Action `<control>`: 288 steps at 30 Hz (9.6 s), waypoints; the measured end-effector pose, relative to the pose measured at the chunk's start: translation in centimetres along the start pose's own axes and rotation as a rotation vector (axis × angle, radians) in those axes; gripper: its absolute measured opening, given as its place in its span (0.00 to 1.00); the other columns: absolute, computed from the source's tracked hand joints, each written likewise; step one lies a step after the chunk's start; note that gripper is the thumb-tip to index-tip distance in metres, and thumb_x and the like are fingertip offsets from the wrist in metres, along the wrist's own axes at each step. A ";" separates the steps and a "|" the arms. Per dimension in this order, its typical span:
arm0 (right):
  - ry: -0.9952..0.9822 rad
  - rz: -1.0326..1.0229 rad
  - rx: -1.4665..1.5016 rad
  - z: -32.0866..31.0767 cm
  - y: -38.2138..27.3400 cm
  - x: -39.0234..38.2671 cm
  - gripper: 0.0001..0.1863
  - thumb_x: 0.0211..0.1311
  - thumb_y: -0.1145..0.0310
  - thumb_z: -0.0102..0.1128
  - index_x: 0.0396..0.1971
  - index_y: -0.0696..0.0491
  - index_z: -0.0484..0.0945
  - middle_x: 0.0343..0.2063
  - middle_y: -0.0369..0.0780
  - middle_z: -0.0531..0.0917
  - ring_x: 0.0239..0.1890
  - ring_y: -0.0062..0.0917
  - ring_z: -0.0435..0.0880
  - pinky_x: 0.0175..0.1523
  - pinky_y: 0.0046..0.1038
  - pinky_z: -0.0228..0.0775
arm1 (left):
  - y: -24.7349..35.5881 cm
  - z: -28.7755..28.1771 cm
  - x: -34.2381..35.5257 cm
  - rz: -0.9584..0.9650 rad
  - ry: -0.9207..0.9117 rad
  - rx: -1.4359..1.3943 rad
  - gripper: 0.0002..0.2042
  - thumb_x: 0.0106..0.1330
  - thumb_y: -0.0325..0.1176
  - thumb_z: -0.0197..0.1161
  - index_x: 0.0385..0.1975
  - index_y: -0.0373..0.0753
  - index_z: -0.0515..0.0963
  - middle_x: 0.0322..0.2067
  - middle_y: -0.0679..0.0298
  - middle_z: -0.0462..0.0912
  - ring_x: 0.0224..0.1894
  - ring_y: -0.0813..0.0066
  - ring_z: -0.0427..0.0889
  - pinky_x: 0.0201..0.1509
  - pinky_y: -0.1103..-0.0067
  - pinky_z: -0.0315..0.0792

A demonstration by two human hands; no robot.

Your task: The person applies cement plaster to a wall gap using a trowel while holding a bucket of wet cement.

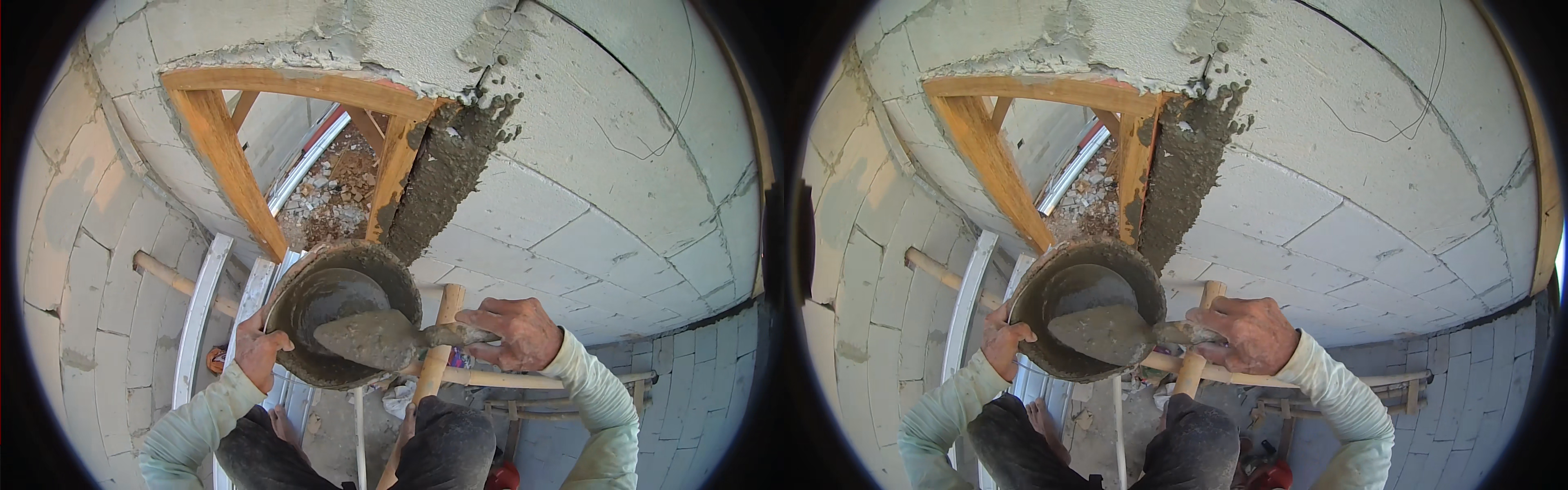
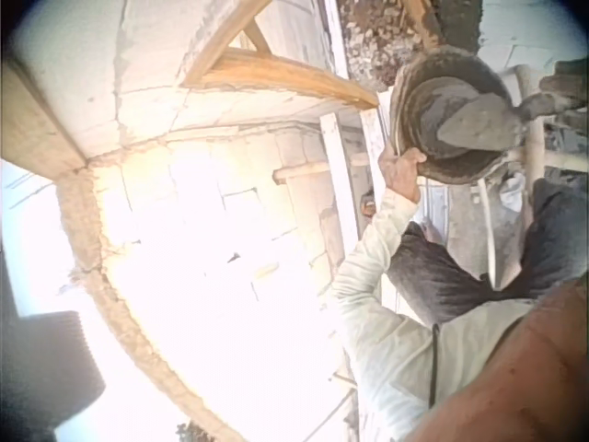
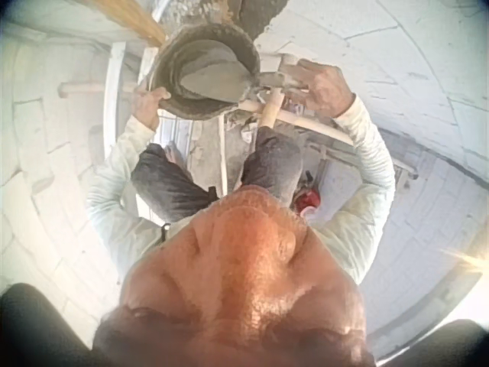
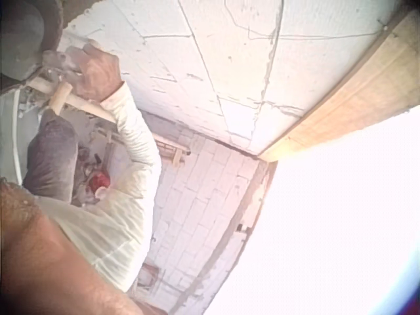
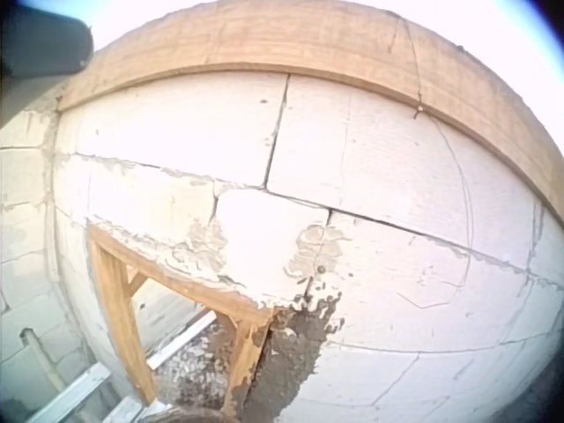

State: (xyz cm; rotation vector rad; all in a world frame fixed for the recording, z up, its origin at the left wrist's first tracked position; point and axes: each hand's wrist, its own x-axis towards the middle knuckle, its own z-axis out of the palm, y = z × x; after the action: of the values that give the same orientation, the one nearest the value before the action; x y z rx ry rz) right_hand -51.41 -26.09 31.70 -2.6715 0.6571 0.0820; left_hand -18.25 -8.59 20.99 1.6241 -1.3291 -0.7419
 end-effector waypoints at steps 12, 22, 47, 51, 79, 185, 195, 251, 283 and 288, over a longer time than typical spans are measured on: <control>0.239 0.550 0.156 -21.2 -4.9 -2.3 0.20 0.61 0.60 0.62 0.41 0.63 0.77 0.20 0.47 0.78 0.21 0.33 0.77 0.30 0.32 0.69 | 8.7 -1.4 -1.7 -0.590 0.154 -0.657 0.33 0.45 0.20 0.53 0.60 0.26 0.69 0.50 0.59 0.81 0.49 0.74 0.77 0.56 0.81 0.68; 0.101 0.439 -0.119 -22.9 -9.4 -7.1 0.22 0.49 0.66 0.68 0.44 0.60 0.76 0.28 0.48 0.80 0.27 0.43 0.81 0.32 0.39 0.72 | 17.2 -3.7 -3.9 -0.744 0.175 -0.432 0.30 0.43 0.25 0.57 0.54 0.29 0.74 0.46 0.60 0.83 0.46 0.71 0.78 0.54 0.79 0.70; -0.142 0.145 -0.084 -14.1 -12.8 5.6 0.22 0.52 0.59 0.67 0.46 0.51 0.74 0.32 0.44 0.78 0.31 0.40 0.83 0.31 0.41 0.77 | 25.5 -13.3 -0.3 -0.582 0.335 -0.154 0.31 0.48 0.28 0.59 0.60 0.42 0.73 0.41 0.52 0.84 0.41 0.58 0.83 0.54 0.72 0.72; -0.095 0.170 0.000 -17.1 -13.4 4.2 0.25 0.49 0.60 0.70 0.49 0.51 0.77 0.31 0.43 0.78 0.31 0.40 0.82 0.33 0.42 0.75 | 24.7 -13.2 -0.2 -0.531 0.340 -0.293 0.32 0.46 0.26 0.59 0.58 0.33 0.72 0.51 0.52 0.80 0.52 0.61 0.78 0.59 0.76 0.68; 0.042 0.323 -0.097 -34.8 -13.7 1.5 0.20 0.51 0.69 0.67 0.44 0.59 0.75 0.29 0.49 0.80 0.27 0.41 0.82 0.31 0.37 0.73 | 24.2 -11.5 1.3 -0.658 0.430 -0.288 0.31 0.44 0.25 0.56 0.55 0.27 0.73 0.48 0.58 0.82 0.48 0.69 0.78 0.56 0.79 0.68; -0.160 -0.078 -0.167 -10.8 -19.3 20.2 0.24 0.51 0.62 0.66 0.48 0.53 0.74 0.29 0.43 0.76 0.29 0.39 0.81 0.34 0.40 0.76 | 18.9 -22.7 -2.0 -0.664 0.597 -0.296 0.33 0.43 0.29 0.58 0.57 0.31 0.73 0.46 0.56 0.83 0.46 0.70 0.78 0.55 0.79 0.69; -0.103 -0.088 0.016 -19.9 -22.5 21.6 0.25 0.46 0.66 0.71 0.48 0.54 0.79 0.32 0.45 0.81 0.31 0.41 0.84 0.35 0.39 0.77 | 18.1 -26.1 -1.5 -0.589 0.699 -0.546 0.33 0.44 0.23 0.55 0.58 0.29 0.72 0.46 0.61 0.83 0.45 0.77 0.77 0.53 0.82 0.70; -0.337 -0.098 0.395 -24.4 -21.4 36.0 0.21 0.51 0.63 0.65 0.42 0.60 0.79 0.26 0.44 0.81 0.29 0.34 0.82 0.35 0.36 0.73 | 14.6 -29.9 -3.5 -0.561 0.956 -0.593 0.28 0.43 0.26 0.54 0.51 0.25 0.74 0.44 0.61 0.82 0.44 0.73 0.76 0.52 0.82 0.67; -0.160 -0.094 -0.227 -15.1 -23.5 19.3 0.24 0.52 0.63 0.63 0.50 0.54 0.74 0.31 0.43 0.78 0.34 0.37 0.82 0.36 0.40 0.76 | 23.3 -26.0 -4.2 -0.587 0.697 -0.269 0.31 0.47 0.24 0.57 0.59 0.35 0.73 0.46 0.52 0.83 0.43 0.74 0.79 0.51 0.80 0.72; -0.106 -0.102 -0.082 -22.2 -24.8 18.3 0.27 0.47 0.63 0.69 0.50 0.52 0.76 0.30 0.43 0.79 0.31 0.42 0.82 0.35 0.42 0.77 | 24.0 -26.9 -4.0 -0.548 0.759 -0.410 0.32 0.45 0.24 0.56 0.58 0.32 0.73 0.46 0.54 0.84 0.43 0.73 0.79 0.52 0.80 0.71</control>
State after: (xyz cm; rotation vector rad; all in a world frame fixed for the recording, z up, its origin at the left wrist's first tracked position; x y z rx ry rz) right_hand -24.55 -22.32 58.28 -2.7515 0.4942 0.2256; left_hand -6.43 1.37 53.81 1.6792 -0.1748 -0.5585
